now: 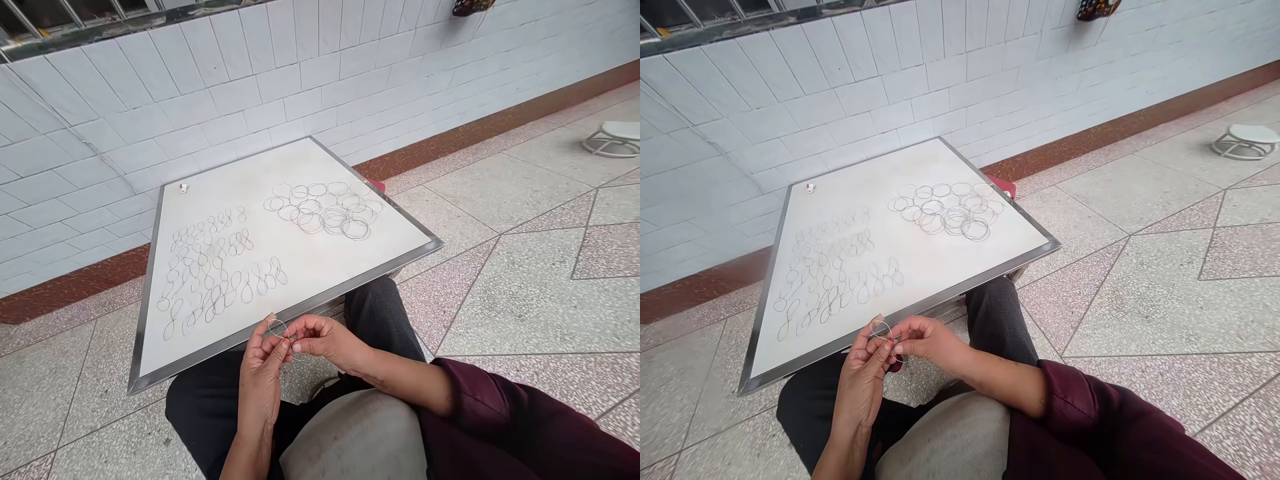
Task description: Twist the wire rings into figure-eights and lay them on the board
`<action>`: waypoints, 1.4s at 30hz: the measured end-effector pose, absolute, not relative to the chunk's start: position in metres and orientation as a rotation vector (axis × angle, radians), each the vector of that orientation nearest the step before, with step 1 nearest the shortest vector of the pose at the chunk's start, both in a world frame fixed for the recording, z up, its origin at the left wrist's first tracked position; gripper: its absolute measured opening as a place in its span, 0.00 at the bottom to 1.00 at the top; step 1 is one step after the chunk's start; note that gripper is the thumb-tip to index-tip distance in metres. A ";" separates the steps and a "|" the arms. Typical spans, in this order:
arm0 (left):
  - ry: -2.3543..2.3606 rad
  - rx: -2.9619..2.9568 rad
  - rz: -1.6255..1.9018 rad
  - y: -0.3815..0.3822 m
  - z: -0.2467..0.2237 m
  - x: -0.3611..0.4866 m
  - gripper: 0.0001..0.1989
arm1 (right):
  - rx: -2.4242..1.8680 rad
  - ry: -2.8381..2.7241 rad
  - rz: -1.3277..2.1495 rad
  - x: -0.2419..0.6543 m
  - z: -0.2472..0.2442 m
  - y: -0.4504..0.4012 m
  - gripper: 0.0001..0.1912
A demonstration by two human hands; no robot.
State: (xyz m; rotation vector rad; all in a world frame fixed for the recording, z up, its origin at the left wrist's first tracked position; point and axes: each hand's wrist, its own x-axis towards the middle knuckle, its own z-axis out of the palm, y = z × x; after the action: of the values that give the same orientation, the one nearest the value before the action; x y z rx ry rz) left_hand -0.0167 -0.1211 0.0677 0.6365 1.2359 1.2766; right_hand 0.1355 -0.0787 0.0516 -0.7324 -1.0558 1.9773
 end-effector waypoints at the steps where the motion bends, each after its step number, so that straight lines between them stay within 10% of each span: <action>1: 1.238 0.636 1.270 -0.121 0.068 -0.017 0.30 | -0.720 -1.077 1.968 0.135 0.051 -0.079 0.19; 42: 1.225 0.524 1.333 -0.117 0.061 -0.017 0.36 | -0.939 -1.906 1.213 0.131 0.029 -0.088 0.28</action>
State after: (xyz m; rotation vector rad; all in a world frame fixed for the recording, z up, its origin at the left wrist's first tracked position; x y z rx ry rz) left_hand -0.0171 -0.1166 0.0614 0.5244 1.2254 1.3330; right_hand 0.1307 -0.0878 0.0291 -0.9391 -1.9065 1.2134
